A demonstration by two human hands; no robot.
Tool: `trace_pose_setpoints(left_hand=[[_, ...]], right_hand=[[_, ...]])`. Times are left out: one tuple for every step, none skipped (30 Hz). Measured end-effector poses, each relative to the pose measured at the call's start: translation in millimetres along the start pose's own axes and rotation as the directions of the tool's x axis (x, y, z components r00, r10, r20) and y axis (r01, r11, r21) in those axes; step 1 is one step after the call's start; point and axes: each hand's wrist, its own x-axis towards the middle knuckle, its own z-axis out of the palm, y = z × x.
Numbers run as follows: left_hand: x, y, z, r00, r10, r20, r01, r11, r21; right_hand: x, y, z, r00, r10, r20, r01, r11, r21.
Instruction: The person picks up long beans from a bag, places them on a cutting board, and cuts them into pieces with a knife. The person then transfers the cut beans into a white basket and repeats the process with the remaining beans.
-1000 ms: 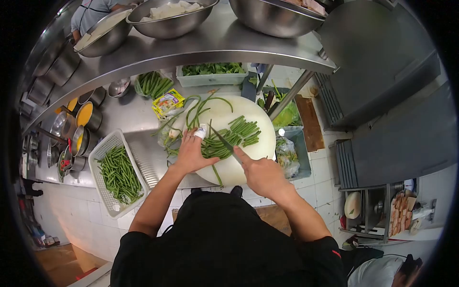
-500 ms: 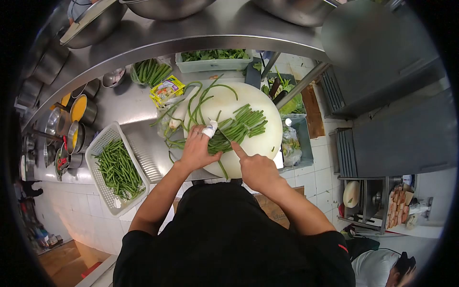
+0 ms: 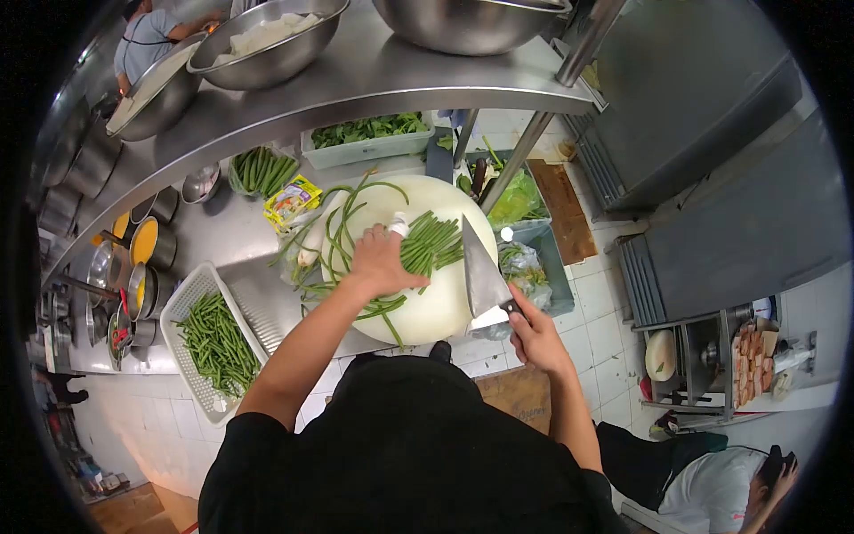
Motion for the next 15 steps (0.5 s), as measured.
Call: trace_pose_setpoints(left_hand=[[4, 7, 13, 0.998, 0.027, -0.057, -0.025, 0.999, 0.030], [13, 9, 22, 0.998, 0.027, -0.061, -0.025, 0.999, 0.038], [18, 13, 25, 0.999, 0.025, -0.035, -0.025, 1.000, 0.010], [23, 16, 28, 1.000, 0.024, -0.007, -0.025, 1.000, -0.017], [30, 16, 37, 1.000, 0.028, -0.006, -0.028, 1.000, -0.009], [39, 10, 49, 0.999, 0.040, -0.029, -0.041, 0.999, -0.012], [43, 8, 51, 0.997, 0.051, -0.055, -0.052, 0.998, -0.016], [48, 4, 51, 0.997, 0.051, -0.056, -0.052, 0.999, -0.009], [51, 2, 45, 0.999, 0.021, -0.033, -0.024, 0.996, -0.081], [54, -1, 38, 1.000, -0.009, -0.012, 0.007, 0.988, -0.151], [59, -5, 29, 1.000, -0.013, -0.018, 0.010, 0.990, -0.143], [64, -10, 21, 0.999, -0.043, 0.016, 0.045, 0.976, -0.213], [68, -12, 15, 0.996, -0.070, 0.052, 0.082, 0.956, -0.282], [73, -12, 10, 0.996, -0.077, 0.045, 0.086, 0.956, -0.280], [80, -14, 11, 0.995, -0.100, -0.028, 0.087, 0.949, -0.302]], right_hand=[[-3, 16, -4, 0.999, 0.047, -0.027, -0.045, 0.996, 0.075], [-4, 31, -7, 0.994, 0.098, -0.048, -0.090, 0.984, 0.152], [-5, 40, -9, 0.996, 0.090, -0.028, -0.084, 0.980, 0.179], [-2, 50, -10, 0.996, 0.086, -0.028, -0.080, 0.979, 0.187], [0, 60, -11, 0.996, 0.087, -0.017, -0.080, 0.968, 0.239], [1, 65, -11, 0.996, 0.088, -0.005, -0.083, 0.954, 0.289], [3, 67, -11, 0.995, 0.097, 0.013, -0.096, 0.947, 0.305], [5, 69, -12, 0.996, 0.092, 0.015, -0.092, 0.946, 0.311], [8, 71, -12, 0.995, 0.097, 0.035, -0.103, 0.933, 0.345], [12, 72, -13, 0.994, 0.099, 0.056, -0.113, 0.919, 0.377], [17, 76, -14, 0.993, 0.100, 0.071, -0.119, 0.916, 0.384], [22, 73, -14, 0.993, 0.090, 0.075, -0.112, 0.916, 0.385], [27, 69, -13, 0.993, 0.083, 0.084, -0.108, 0.925, 0.363], [34, 66, -11, 0.993, 0.077, 0.093, -0.104, 0.935, 0.339], [40, 59, -8, 0.995, 0.070, 0.078, -0.093, 0.936, 0.340]])
